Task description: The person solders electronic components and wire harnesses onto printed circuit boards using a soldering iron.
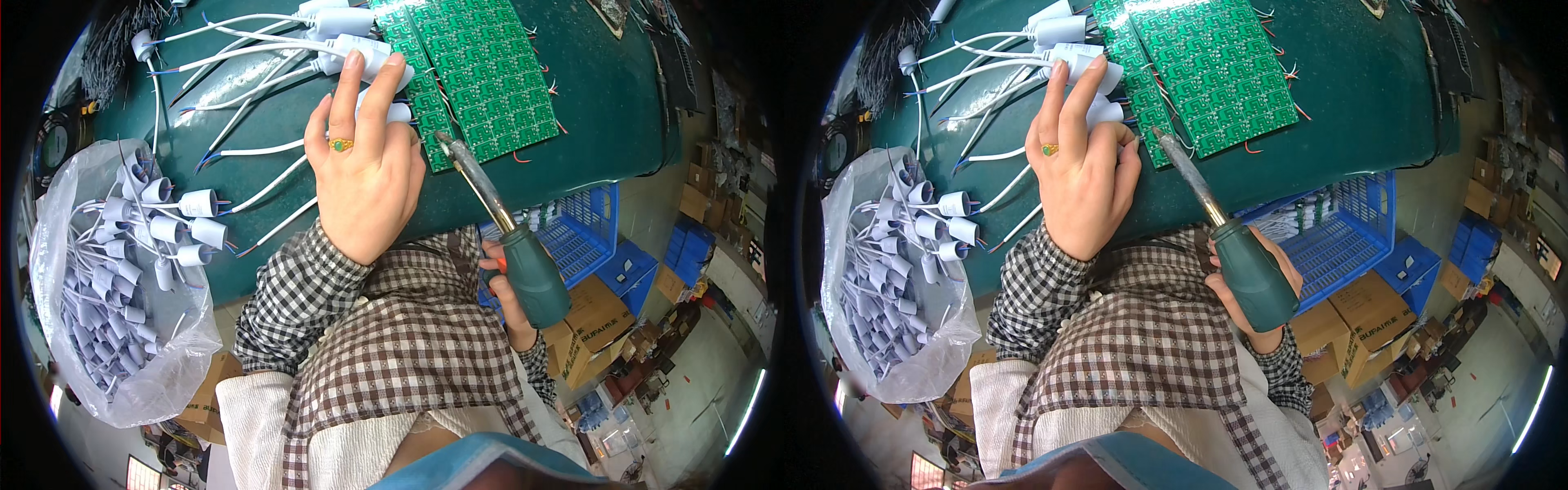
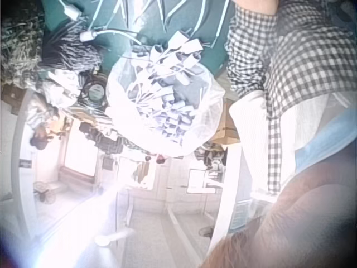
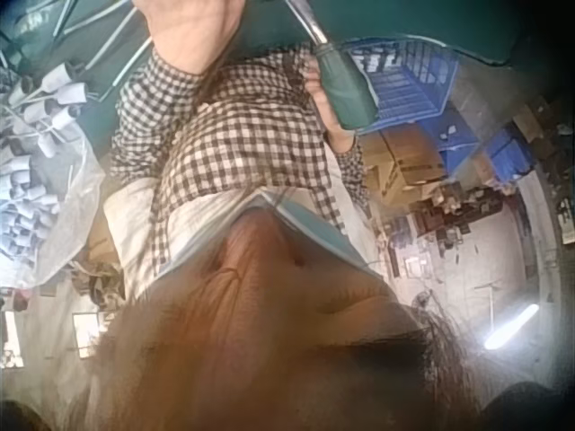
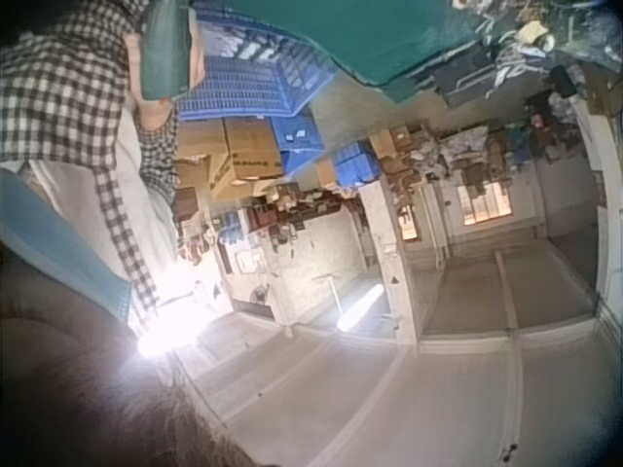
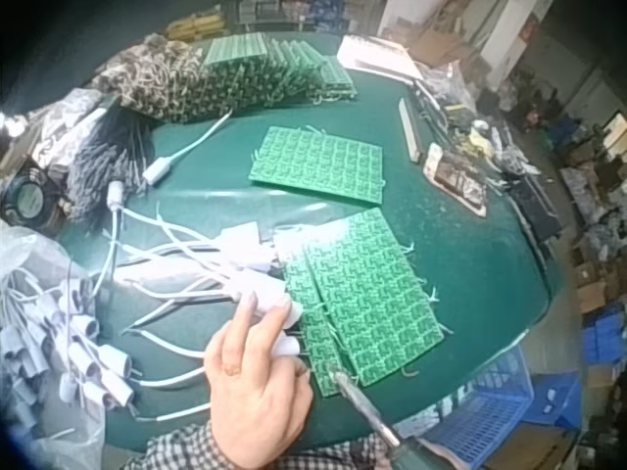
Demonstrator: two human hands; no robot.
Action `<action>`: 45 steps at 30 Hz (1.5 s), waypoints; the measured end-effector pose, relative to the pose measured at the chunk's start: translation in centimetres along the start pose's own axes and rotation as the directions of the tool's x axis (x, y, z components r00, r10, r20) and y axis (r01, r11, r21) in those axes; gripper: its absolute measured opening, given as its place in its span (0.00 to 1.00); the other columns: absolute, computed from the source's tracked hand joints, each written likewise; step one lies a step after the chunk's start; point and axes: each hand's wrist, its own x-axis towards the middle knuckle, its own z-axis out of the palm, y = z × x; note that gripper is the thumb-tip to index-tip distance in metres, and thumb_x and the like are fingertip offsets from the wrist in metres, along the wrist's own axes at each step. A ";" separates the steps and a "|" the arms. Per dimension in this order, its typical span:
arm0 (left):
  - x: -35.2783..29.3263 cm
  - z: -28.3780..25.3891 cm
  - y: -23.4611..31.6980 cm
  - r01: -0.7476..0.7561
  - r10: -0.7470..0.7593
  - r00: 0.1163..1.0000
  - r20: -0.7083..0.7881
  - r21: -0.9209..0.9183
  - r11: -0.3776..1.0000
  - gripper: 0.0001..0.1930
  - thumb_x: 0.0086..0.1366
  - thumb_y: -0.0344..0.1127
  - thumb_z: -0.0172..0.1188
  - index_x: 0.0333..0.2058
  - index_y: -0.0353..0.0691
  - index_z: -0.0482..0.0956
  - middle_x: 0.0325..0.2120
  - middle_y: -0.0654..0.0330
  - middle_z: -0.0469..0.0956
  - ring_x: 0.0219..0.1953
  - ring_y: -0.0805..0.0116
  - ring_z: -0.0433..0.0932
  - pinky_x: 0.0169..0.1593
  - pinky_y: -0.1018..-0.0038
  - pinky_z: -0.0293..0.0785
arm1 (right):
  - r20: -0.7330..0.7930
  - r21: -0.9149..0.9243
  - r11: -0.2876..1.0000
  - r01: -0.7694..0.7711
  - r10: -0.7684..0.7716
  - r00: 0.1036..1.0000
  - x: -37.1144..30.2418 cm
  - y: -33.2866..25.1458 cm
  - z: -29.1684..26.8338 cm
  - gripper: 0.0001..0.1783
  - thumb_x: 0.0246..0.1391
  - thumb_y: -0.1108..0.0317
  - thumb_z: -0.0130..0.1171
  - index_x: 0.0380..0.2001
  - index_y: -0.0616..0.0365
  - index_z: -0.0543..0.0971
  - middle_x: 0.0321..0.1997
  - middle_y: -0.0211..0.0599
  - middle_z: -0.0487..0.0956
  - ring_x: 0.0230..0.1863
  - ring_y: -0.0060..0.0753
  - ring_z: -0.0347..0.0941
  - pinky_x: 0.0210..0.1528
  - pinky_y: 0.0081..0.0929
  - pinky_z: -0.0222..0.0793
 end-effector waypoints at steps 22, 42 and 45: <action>-0.2 0.4 0.0 0.013 -0.013 1.000 -0.029 0.000 1.000 0.05 0.54 0.29 0.63 0.31 0.38 0.78 0.67 0.59 0.66 0.73 0.52 0.58 0.66 0.52 0.54 | 0.070 -0.078 0.996 0.037 -0.032 0.997 0.2 0.2 -0.4 0.37 0.48 0.60 0.77 0.57 0.70 0.75 0.37 0.38 0.87 0.38 0.29 0.85 0.45 0.27 0.79; -0.3 0.6 -0.1 0.017 -0.017 1.000 -0.021 -0.017 1.000 0.05 0.54 0.29 0.63 0.30 0.38 0.78 0.67 0.60 0.65 0.73 0.52 0.57 0.67 0.49 0.53 | 0.094 -0.166 0.983 0.071 -0.056 0.994 0.2 0.4 -0.4 0.34 0.49 0.61 0.77 0.54 0.70 0.77 0.33 0.34 0.86 0.35 0.29 0.84 0.43 0.26 0.78; -0.2 0.4 0.0 0.012 -0.012 1.000 -0.006 -0.007 1.000 0.05 0.53 0.28 0.64 0.29 0.39 0.77 0.67 0.57 0.65 0.73 0.49 0.57 0.67 0.50 0.53 | 0.080 -0.140 0.989 0.042 -0.031 0.996 0.1 0.3 -0.4 0.34 0.49 0.61 0.76 0.54 0.70 0.77 0.33 0.34 0.86 0.35 0.29 0.84 0.43 0.26 0.78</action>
